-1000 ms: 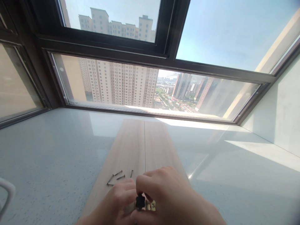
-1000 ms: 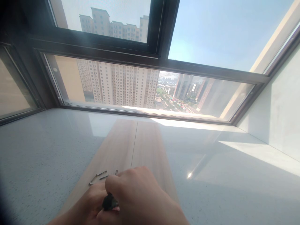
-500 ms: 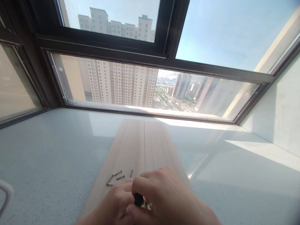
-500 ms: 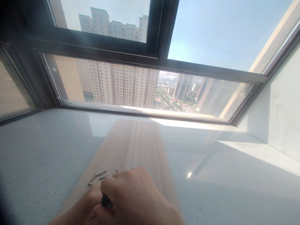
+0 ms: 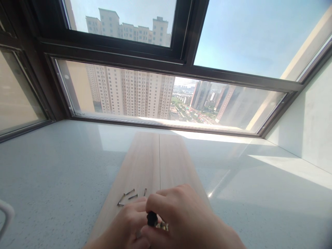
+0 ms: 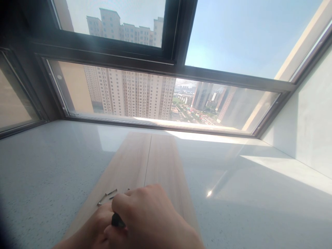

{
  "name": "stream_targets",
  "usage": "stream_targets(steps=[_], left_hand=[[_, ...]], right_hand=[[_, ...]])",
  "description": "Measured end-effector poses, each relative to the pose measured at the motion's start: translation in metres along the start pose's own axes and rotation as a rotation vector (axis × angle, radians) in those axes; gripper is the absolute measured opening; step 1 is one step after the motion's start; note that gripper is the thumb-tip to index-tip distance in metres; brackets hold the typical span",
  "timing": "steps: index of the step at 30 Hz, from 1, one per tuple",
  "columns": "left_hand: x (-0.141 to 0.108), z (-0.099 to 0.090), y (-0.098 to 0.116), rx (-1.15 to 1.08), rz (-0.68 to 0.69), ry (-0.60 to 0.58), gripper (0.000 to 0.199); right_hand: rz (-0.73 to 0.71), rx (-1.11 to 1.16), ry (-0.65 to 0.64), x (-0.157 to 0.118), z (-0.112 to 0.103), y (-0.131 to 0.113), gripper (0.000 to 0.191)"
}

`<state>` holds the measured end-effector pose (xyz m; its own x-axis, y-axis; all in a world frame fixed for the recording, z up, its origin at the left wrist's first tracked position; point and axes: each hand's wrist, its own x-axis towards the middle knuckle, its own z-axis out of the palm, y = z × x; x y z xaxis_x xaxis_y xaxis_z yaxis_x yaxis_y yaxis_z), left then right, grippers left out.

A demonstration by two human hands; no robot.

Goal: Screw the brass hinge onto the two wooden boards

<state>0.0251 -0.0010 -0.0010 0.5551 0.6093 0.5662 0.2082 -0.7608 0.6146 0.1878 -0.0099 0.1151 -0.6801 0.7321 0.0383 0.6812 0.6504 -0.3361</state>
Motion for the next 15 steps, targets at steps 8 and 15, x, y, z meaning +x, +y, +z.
stream_targets(steps=[8,15], left_hand=[[-0.0017,0.0018,-0.0031,-0.018,0.009,0.046,0.024],[-0.0029,0.0028,-0.0023,0.002,-0.002,0.034,0.014]], right_hand=[[0.061,-0.034,0.098,-0.0008,0.0025,-0.0014,0.033],[-0.065,0.05,0.02,-0.0005,0.005,0.0031,0.014]])
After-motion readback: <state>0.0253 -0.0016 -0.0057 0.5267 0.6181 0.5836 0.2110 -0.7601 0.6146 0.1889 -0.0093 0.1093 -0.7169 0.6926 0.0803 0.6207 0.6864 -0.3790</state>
